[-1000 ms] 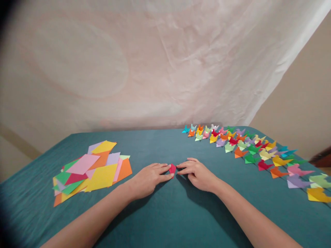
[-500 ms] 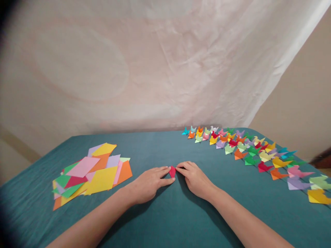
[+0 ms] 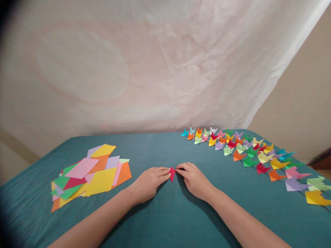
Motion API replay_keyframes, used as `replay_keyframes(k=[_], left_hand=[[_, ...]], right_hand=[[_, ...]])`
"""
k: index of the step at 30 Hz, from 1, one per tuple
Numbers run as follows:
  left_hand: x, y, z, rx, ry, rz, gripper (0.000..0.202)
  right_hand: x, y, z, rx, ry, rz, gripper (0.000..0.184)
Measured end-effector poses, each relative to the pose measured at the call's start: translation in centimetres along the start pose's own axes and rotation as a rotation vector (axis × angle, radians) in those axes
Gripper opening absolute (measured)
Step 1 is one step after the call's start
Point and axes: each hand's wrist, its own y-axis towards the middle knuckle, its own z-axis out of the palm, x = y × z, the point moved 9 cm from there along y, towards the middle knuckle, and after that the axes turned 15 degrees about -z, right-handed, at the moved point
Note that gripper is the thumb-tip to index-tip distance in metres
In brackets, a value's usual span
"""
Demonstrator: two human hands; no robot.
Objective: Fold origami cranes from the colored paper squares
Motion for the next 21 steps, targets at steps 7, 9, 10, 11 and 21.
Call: replay_keyframes(k=[7,9,10,11,21], left_hand=[[0.88,0.33,0.13,-0.055,-0.067,0.011,0.049],[0.94,0.36,0.17,-0.057,-0.066,0.005,0.047],[0.90,0.36,0.16,-0.059,-0.066,0.005,0.047],[0.83,0.35,0.13,-0.061,-0.065,0.007,0.046],[0.47,0.29,-0.76,-0.102,-0.068,0.026,0.033]], right_hand=[[0.08,0.07,0.02,0.009,-0.006,0.001,0.051],[0.03,0.01,0.04,0.006,-0.008,0.005,0.051],[0.01,-0.01,0.02,0.001,-0.007,0.007,0.051],[0.00,-0.02,0.01,-0.002,-0.005,0.010,0.051],[0.48,0.33,0.30,-0.029,0.029,0.003,0.052]])
